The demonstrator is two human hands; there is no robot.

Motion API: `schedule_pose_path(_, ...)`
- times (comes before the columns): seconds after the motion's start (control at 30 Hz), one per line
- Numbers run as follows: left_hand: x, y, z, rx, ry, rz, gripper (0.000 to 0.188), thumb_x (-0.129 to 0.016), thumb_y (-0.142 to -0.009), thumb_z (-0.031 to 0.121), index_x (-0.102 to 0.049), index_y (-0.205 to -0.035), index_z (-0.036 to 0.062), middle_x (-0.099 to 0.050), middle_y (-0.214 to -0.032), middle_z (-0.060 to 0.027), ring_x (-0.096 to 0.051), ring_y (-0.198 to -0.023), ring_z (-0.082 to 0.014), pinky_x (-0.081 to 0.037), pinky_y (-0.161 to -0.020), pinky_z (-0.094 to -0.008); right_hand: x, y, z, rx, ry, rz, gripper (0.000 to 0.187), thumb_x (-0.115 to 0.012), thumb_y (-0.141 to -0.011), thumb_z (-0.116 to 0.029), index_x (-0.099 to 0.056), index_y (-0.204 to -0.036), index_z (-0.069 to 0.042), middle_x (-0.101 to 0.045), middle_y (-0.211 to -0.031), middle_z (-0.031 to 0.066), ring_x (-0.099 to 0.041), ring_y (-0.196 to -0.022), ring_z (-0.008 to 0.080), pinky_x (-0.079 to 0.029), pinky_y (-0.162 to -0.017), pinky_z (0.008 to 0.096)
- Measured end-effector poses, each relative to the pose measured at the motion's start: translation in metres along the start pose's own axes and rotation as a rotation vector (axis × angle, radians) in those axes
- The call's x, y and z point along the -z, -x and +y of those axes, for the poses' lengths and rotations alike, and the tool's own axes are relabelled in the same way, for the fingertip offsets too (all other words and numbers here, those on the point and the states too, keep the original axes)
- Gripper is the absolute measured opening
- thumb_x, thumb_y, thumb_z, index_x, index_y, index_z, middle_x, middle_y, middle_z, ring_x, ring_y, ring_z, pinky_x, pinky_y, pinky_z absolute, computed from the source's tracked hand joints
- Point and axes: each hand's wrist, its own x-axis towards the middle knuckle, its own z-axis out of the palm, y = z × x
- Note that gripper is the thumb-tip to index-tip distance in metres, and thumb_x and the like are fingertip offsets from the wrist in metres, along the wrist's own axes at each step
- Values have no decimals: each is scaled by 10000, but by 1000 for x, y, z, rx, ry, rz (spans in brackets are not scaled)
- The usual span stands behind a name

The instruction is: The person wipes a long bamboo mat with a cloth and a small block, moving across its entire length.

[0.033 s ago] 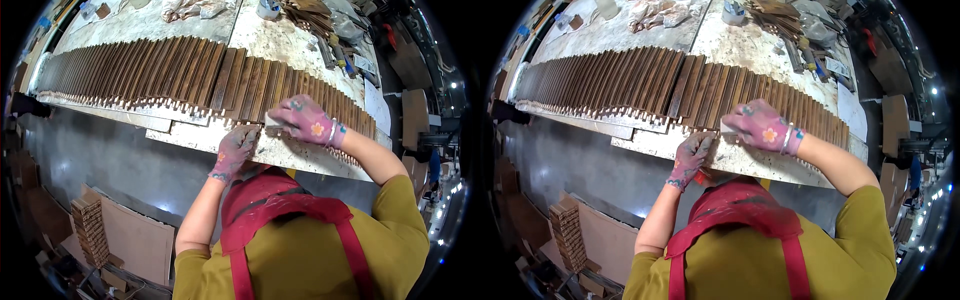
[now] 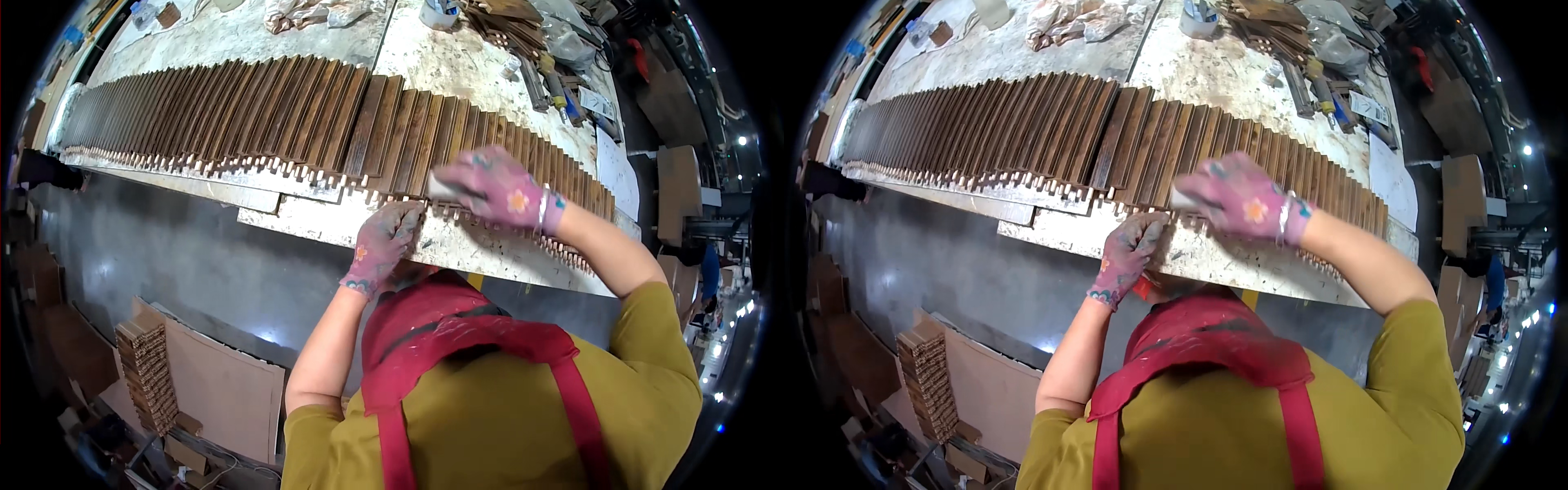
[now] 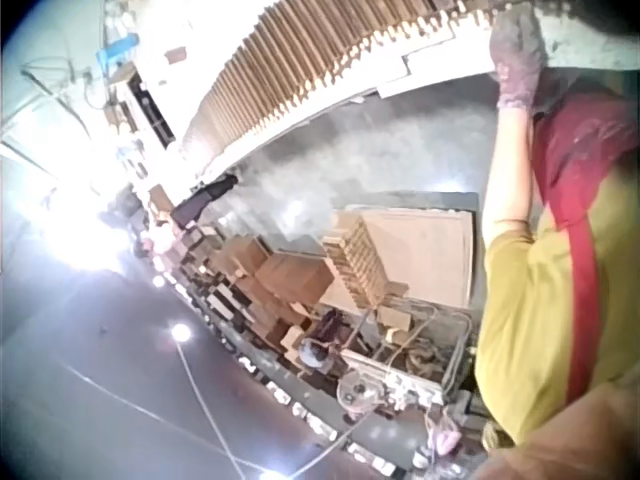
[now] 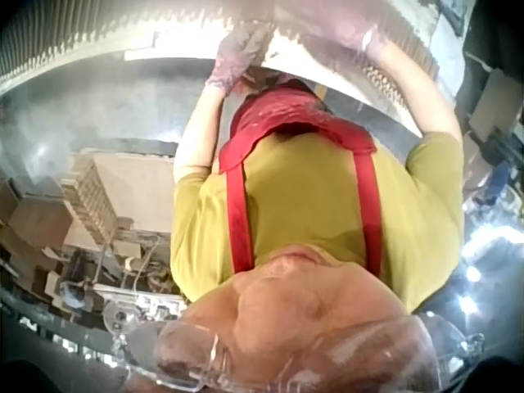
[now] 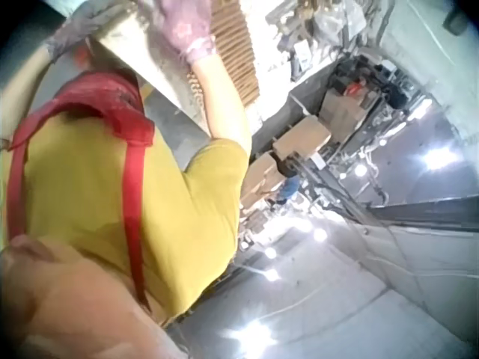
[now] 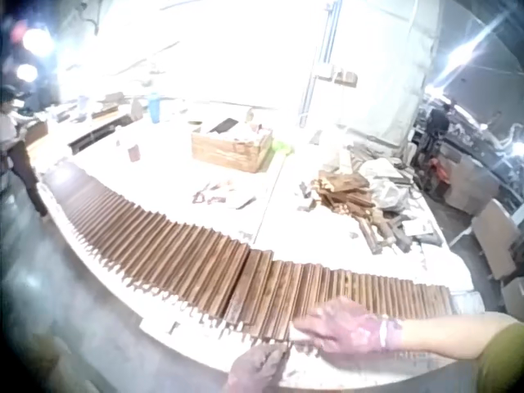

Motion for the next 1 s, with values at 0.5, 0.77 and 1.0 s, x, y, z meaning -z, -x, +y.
schedule_pose_path(0.5, 10, 17, 29, 229, 136, 54, 249, -618, -966, 154, -661, -1178, 31, -686, -1118, -58, -621, -1019, -126, -485, -907, -266, 10, -80, 61, 162, -84, 227, 238, -549, -973, -255, -615, -1180, -158, -593, -859, 78, -574, -719, 205, -486, -622, 335)
schedule_pose_path(0.77, 26, -1, 22, 252, 40, 133, 212, -613, -980, 157, -680, -1128, 20, -691, -1037, -22, -609, -963, -89, -474, -874, -226, -27, -74, 87, 226, 2, 402, 249, -453, -1024, -332, -626, -1094, -167, -614, -842, 87, -588, -678, 163, -518, -596, 293)
schedule_pose_path(1.0, 50, -4, 31, 252, 9, -60, 236, -628, -968, 185, -682, -1125, 17, -714, -1012, -41, -634, -936, -102, -504, -840, -252, 8, -105, 57, -173, -433, 263, 374, -475, -995, -401, -594, -1230, -135, -629, -956, 89, -613, -791, 197, -531, -710, 313)
